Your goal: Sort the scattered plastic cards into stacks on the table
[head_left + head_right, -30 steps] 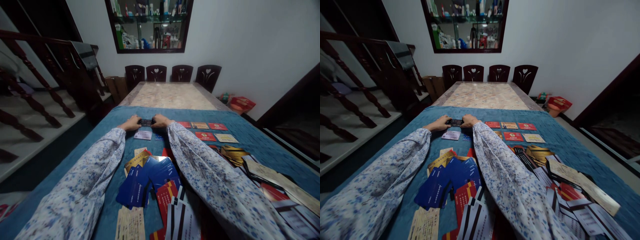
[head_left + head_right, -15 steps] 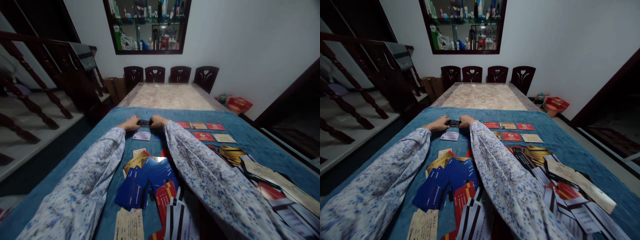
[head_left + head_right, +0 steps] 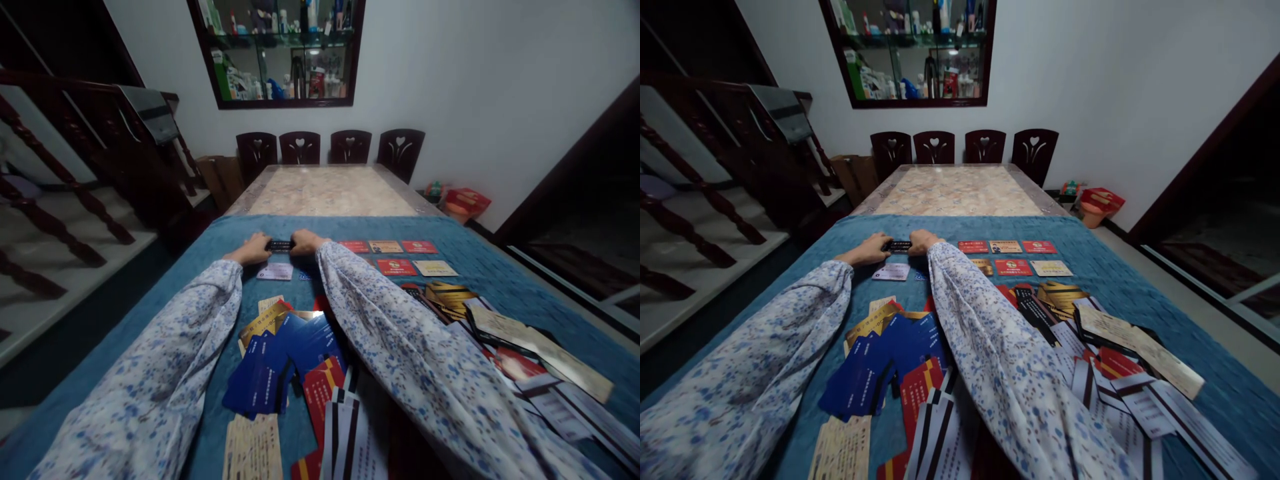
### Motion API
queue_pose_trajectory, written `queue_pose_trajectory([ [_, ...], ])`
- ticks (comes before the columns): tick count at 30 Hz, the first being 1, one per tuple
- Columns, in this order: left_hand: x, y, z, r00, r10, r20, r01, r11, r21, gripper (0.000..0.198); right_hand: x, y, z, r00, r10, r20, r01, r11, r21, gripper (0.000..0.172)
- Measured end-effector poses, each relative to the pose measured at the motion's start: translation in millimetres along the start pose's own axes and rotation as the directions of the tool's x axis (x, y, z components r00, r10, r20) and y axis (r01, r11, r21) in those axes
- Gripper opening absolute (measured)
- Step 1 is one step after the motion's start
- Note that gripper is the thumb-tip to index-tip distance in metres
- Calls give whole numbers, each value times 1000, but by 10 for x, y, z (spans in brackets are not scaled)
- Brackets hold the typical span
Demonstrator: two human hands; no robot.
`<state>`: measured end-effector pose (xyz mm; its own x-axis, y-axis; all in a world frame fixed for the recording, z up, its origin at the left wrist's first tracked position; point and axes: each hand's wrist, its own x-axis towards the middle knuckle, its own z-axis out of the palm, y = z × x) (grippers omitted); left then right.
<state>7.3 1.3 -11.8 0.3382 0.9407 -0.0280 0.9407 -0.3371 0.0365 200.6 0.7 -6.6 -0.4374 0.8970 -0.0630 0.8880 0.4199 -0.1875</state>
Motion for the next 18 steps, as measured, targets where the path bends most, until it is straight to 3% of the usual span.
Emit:
queue_pose_trajectory([
  [9,-139,32,-22,1000,-8,-9,9,999,41,58,-68,8,-32,1000,9,-16,-9,1000,-24,46],
  [18,-249,114,-56,989,50,-142,-53,999,-14,46,-331,-37,-182,997,-2,-81,-3,998,-63,39],
])
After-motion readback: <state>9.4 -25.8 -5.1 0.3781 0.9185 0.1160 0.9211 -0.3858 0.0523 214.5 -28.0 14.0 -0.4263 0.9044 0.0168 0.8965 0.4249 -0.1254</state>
